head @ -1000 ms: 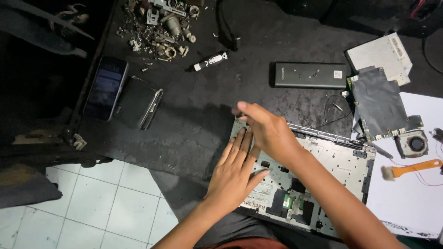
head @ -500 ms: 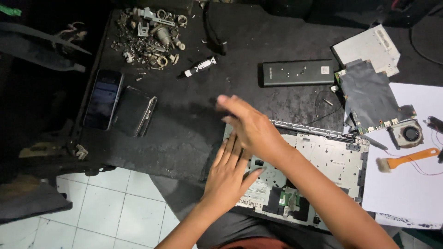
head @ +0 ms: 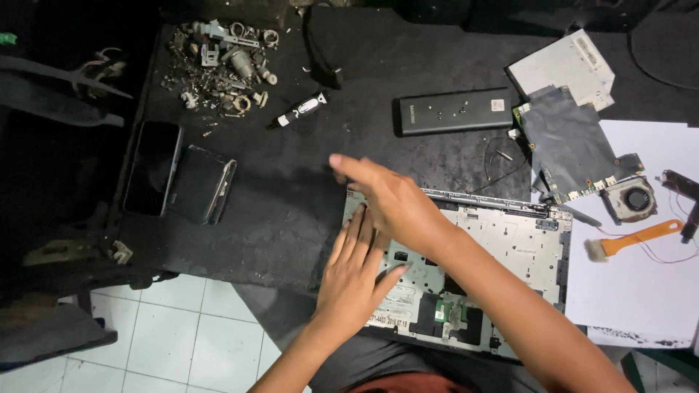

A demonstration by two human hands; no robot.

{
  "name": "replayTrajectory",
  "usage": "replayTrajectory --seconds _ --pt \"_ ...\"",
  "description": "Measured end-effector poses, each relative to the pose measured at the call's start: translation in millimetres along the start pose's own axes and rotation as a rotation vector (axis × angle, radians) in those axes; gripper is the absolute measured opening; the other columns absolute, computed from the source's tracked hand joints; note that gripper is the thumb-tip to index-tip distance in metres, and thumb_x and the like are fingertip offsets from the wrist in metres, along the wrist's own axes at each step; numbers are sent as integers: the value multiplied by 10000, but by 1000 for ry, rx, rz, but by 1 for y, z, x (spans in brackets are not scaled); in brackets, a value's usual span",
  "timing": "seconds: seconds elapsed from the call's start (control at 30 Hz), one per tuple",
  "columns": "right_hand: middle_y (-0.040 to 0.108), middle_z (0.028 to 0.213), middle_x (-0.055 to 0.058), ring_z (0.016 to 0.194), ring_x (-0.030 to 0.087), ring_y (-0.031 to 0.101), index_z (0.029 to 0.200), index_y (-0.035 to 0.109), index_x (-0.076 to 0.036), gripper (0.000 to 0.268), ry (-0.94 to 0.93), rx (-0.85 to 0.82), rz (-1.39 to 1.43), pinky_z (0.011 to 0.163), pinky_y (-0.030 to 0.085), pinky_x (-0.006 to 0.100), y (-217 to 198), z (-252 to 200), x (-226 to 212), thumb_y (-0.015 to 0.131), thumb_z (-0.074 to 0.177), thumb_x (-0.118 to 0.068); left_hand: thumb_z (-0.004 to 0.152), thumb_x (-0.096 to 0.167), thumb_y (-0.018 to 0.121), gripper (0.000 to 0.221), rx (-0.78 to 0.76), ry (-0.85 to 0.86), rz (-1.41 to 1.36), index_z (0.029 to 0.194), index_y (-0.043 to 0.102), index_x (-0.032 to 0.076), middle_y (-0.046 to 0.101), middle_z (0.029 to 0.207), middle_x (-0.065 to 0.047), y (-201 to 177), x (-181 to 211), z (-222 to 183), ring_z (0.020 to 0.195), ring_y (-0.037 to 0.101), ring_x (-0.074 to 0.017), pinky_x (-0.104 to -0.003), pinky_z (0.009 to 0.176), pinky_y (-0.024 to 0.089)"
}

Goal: The person is disassembling a laptop, using a prying tool to remove the bezel and top cover, managing internal ribbon cables, and handling a plastic strip.

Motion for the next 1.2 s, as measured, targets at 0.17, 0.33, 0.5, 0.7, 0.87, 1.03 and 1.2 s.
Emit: replayTrajectory --seconds 0.17,0.33,0.5,0.7,0.87,1.03,1.2 --pt "628 1200 60 556 171 421 1571 259 -237 648 -89 106 -109 644 475 357 -4 1 6 679 1081 -173 1058 457 523 683 29 24 26 1555 382 10 334 1629 -247 -4 2 0 1548 256 -380 -515 1259 255" --pt "459 1122 106 968 233 538 1602 226 -249 797 -176 135 -149 809 517 325 8 -8 24 629 991 67 1053 457 530 687 28 24 24 1544 384 -1 346 1615 -261 -8 4 3 1539 274 -391 -516 1257 256" --pt "600 940 87 496 152 364 1604 193 -185 747 -8 6 -174 469 366 311 11 -8 29 592 1028 75 1058 463 518 699 14 20 25 1559 361 1 310 1638 -256 -6 3 1 1550 251 -389 -510 1258 250" --pt "703 1275 92 439 145 374 1579 203 -212 662 84 20 -53 463 382 312 8 -2 18 618 1064 -174 1057 456 529 709 7 18 29 1572 348 2 314 1639 -248 -3 2 0 1552 245 -378 -511 1255 254" --pt "357 862 -27 768 153 359 1660 205 -320 888 -188 220 -190 676 373 319 8 -9 26 818 1061 -88 1056 462 515 680 17 23 48 1537 402 -5 355 1610 -263 -8 4 3 1535 277 -388 -512 1253 257" --pt "533 1033 69 850 214 561 1594 238 -245 782 -234 192 -217 709 508 317 12 -10 26 670 1024 73 1055 466 521 704 3 12 27 1569 357 14 308 1639 -249 -5 3 2 1550 249 -375 -503 1265 235" --pt "650 1429 127 483 128 482 1574 222 -198 642 4 27 -11 542 474 300 2 -3 10 592 1069 -55 1057 474 511 701 11 19 50 1554 379 -1 339 1624 -248 -5 3 2 1538 274 -379 -506 1256 253"
Point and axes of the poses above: each hand's wrist, its own z-axis towards the middle knuckle, its own y-axis out of the palm, x = y × z, the point moved 5 cm from there along z, towards the middle knuckle
